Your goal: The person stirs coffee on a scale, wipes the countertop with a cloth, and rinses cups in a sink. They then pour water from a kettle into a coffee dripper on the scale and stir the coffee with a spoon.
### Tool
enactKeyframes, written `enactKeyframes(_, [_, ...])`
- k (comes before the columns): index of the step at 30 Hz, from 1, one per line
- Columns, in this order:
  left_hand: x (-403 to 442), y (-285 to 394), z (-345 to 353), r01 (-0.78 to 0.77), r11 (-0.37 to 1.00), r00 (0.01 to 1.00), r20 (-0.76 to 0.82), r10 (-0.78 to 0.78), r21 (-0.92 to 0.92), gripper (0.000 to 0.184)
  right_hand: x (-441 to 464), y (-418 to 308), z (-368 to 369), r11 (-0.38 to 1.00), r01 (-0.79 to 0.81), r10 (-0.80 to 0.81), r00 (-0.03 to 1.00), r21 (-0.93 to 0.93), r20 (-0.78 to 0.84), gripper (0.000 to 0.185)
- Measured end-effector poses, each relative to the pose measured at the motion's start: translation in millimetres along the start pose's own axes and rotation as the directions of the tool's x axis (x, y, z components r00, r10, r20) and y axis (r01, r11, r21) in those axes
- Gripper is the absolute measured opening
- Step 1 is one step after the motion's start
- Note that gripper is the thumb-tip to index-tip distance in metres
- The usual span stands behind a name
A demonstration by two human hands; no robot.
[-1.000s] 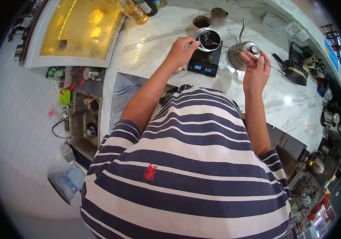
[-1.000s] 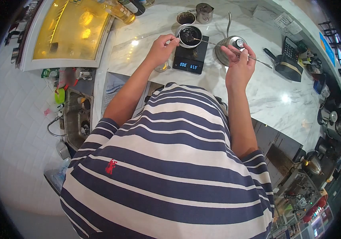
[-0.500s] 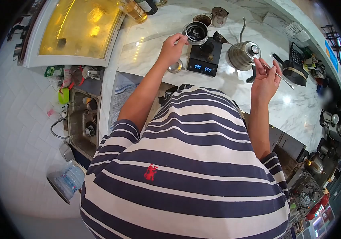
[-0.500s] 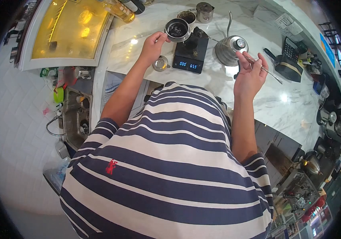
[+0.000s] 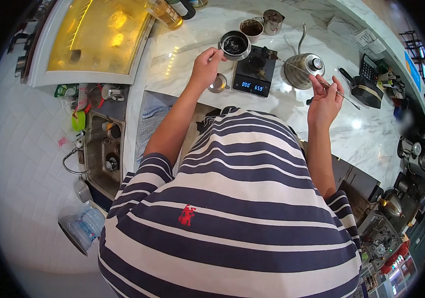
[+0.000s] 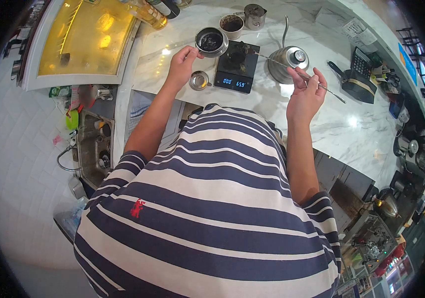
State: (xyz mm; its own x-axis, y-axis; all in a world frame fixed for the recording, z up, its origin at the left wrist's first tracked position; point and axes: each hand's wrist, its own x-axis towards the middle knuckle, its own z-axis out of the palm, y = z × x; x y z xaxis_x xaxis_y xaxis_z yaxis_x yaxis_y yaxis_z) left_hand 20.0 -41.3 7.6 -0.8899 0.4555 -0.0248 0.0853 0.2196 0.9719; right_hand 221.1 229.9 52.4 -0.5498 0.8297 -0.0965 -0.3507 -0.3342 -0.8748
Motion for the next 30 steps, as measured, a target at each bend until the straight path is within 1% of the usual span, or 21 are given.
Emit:
enactKeyframes(4, [-11.8, 0.6, -4.2, 0.031, 0.999, 0.999, 0.022, -0.032, 0.032, 0.029, -1.5, 3.9, 2.5, 0.999, 0.005, -0.005, 1.0, -0.032, 0.016, 0.024])
enactKeyframes(9, [-21.6, -4.5, -2.8, 0.079, 0.996, 0.997, 0.007, -0.079, -0.033, 0.029, -2.8, 11.9, 10.9, 0.999, -0.019, 0.021, 0.999, -0.036, 0.038, 0.023])
enactKeyframes(12, [-24.6, -6.2, -3.7, 0.1, 0.993, 0.995, -0.009, -0.101, -0.065, 0.029, -2.2, 18.4, 13.9, 0.997, 0.013, -0.008, 0.998, -0.072, 0.059, 0.023])
enactKeyframes(13, [-25.1, -7.6, -3.9, 0.106, 0.991, 0.994, -0.012, -0.107, -0.077, 0.029, -2.8, 19.2, 16.3, 0.994, 0.03, -0.021, 0.996, -0.11, 0.083, 0.024])
enactKeyframes(16, [-26.6, -10.5, -2.5, 0.05, 0.989, 0.996, -0.072, -0.061, -0.14, 0.028, -8.8, 21.0, 22.8, 0.967, 0.11, -0.071, 0.983, -0.232, 0.169, 0.024])
enactKeyframes(18, [-26.0, -11.9, -3.7, 0.052, 0.988, 0.995, -0.071, -0.063, -0.147, 0.028, -13.4, 25.6, 26.0, 0.928, 0.197, -0.119, 0.961, -0.318, 0.249, 0.022])
enactKeyframes(21, [-23.5, -13.5, -5.8, 0.062, 0.988, 0.996, -0.051, -0.07, -0.143, 0.027, -21.8, 31.0, 32.9, 0.868, 0.301, -0.155, 0.92, -0.394, 0.361, 0.022])
enactKeyframes(22, [-22.9, -13.5, -7.2, 0.067, 0.988, 0.996, -0.043, -0.074, -0.139, 0.027, -22.2, 33.4, 30.1, 0.844, 0.321, -0.118, 0.892, -0.429, 0.436, 0.021])
enactKeyframes(26, [-22.2, -13.2, -10.7, 0.047, 0.991, 0.998, -0.028, -0.051, -0.129, 0.027, -24.2, 35.8, 33.3, 0.79, 0.416, -0.083, 0.801, -0.451, 0.593, 0.023])
enactKeyframes(29, [-24.3, -11.6, -14.6, 0.072, 0.987, 0.997, -0.014, -0.075, -0.14, 0.027, -26.6, 32.6, 36.1, 0.738, 0.494, -0.133, 0.775, -0.46, 0.618, 0.023])
enactKeyframes(30, [-25.5, -11.8, -16.3, 0.084, 0.986, 0.996, -0.006, -0.085, -0.143, 0.027, -29.2, 33.1, 38.7, 0.739, 0.485, -0.146, 0.793, -0.467, 0.592, 0.021])
